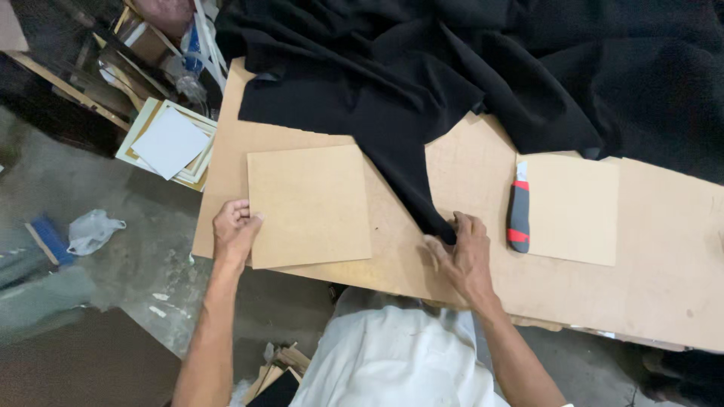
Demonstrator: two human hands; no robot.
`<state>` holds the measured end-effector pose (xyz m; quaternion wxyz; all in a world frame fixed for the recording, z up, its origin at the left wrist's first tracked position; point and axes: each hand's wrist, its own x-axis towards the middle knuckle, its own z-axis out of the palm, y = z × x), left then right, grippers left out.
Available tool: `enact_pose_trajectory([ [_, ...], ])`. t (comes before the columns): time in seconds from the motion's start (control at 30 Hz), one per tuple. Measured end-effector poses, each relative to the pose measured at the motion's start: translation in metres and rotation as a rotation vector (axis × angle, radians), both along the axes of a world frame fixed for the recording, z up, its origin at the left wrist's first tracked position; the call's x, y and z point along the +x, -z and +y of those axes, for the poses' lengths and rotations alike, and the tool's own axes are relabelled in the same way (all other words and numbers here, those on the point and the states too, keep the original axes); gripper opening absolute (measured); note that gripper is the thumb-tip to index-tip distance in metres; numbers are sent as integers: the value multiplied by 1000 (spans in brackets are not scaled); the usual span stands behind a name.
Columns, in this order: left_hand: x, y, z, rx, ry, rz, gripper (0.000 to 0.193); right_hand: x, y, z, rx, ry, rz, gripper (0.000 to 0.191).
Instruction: The person places a rectangular cardboard template on a black fabric sheet and uses a utility knife to cut the fabric along the template edges. The person repeats this process multiple times, producing several identical fabric pieces.
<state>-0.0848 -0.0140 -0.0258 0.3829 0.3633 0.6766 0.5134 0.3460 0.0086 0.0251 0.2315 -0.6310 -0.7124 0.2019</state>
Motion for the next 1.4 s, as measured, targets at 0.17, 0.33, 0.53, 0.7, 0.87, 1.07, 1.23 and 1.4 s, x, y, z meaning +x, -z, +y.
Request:
enact_pose_trajectory([
  [0.17, -13, 1, -7, 29, 13, -231, 36, -22, 14, 6, -144, 211, 525, 31],
  [0.33, -21, 2, -10, 118, 33, -353, 34, -30, -4, 0, -439, 410, 1492, 24],
  [0.53, -54, 3, -21, 137, -104, -307, 38, -64, -7, -23, -422, 436, 1005, 32],
  [0.7, -62, 15, -22, 150, -88, -237, 53, -68, -12, -38, -464, 336, 977, 31],
  [0.87, -57, 24, -21, 124, -104, -216, 52, -73, -20, -40, -606, 342, 967, 39],
  [1.07, -49, 17, -22, 73, -111, -115, 50, -69, -32, -51, -669, 306, 779, 61],
  [1.23, -38, 11, -21, 80, -119, -61, 51, -27, -51, -57, -694, 317, 515, 68],
  [1.4, -36, 17, -15, 105, -138, -80, 47, 38, -63, -65, -505, 332, 427, 58],
])
